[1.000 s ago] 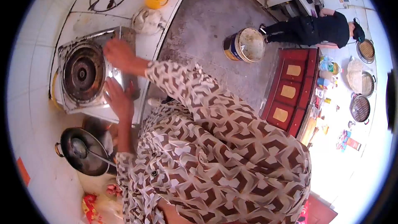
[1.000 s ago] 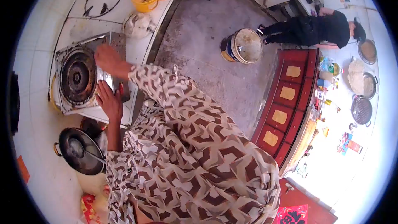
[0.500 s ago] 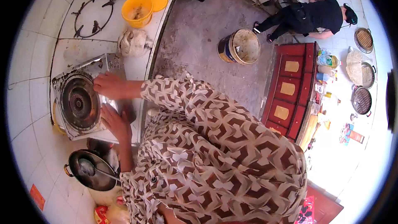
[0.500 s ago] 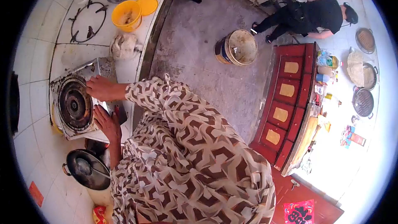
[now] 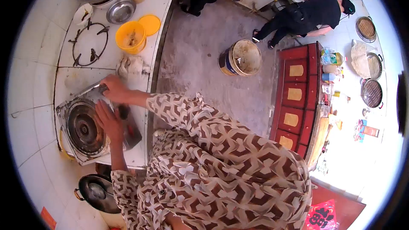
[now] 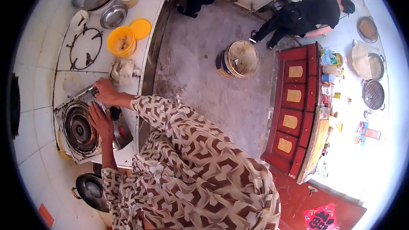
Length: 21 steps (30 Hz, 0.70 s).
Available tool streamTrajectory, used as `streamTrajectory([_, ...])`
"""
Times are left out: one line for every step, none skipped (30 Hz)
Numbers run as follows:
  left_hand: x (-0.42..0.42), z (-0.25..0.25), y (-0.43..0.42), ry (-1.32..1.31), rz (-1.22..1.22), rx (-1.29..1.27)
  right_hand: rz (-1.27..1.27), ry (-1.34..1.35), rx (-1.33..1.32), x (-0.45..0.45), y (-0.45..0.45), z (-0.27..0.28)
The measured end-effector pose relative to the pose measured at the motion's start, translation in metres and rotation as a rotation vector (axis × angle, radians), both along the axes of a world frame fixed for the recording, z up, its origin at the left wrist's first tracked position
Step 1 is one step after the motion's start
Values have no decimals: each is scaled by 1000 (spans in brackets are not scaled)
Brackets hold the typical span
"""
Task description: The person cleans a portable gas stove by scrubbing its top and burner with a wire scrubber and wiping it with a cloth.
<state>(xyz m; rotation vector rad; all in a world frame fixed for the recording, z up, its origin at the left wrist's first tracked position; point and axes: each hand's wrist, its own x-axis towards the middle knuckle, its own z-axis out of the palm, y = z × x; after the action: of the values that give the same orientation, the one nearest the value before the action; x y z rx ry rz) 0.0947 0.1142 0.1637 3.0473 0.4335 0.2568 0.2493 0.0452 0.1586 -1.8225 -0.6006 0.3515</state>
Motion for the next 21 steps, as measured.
streamTrajectory([10,-2,7,-18,-21,3,-3,89,10,2,-8,4])
streamTrajectory([20,-4,9,-35,-42,4,16,76,3,4,-17,9])
streamTrajectory([31,-1,8,-25,-18,-23,34,65,-4,6,-24,15])
streamTrajectory([42,4,8,-12,6,-48,53,56,-10,8,-28,20])
streamTrajectory([48,9,10,-2,31,-72,39,53,7,7,-27,19])
streamTrajectory([53,8,12,-29,15,-119,27,52,22,7,-30,18])
streamTrajectory([55,6,15,-55,1,-166,16,53,38,7,-32,17])
streamTrajectory([55,3,16,-79,-10,-212,18,71,45,8,-34,14])
streamTrajectory([51,2,12,-117,-32,-224,21,90,55,7,-38,17])
streamTrajectory([44,4,4,-157,-55,-235,23,107,66,8,-39,18])
streamTrajectory([40,6,-4,-198,-81,-250,23,114,51,10,-39,20])
streamTrajectory([36,12,-9,-165,-58,-264,21,123,35,11,-41,22])
streamTrajectory([32,16,-13,-130,-34,-279,19,134,17,10,-42,22])
streamTrajectory([27,22,-16,-93,-5,-291,24,100,20,11,-43,21])
streamTrajectory([27,30,-18,-85,-12,-254,34,68,26,13,-41,19])
streamTrajectory([25,37,-16,-77,-11,-214,54,37,35,9,-34,16])
streamTrajectory([17,42,-13,-62,2,-171,41,34,16,1,-26,15])
streamTrajectory([9,40,-12,-100,1,-240,43,37,6,-4,-19,15])
streamTrajectory([6,32,-9,-137,9,-288,55,46,14,-4,-6,15])
streamTrajectory([-6,14,-5,-207,31,-301,17,-116,42,-8,6,-6])
streamTrajectory([-14,26,-7,-69,117,-380,76,57,72,-3,6,12])
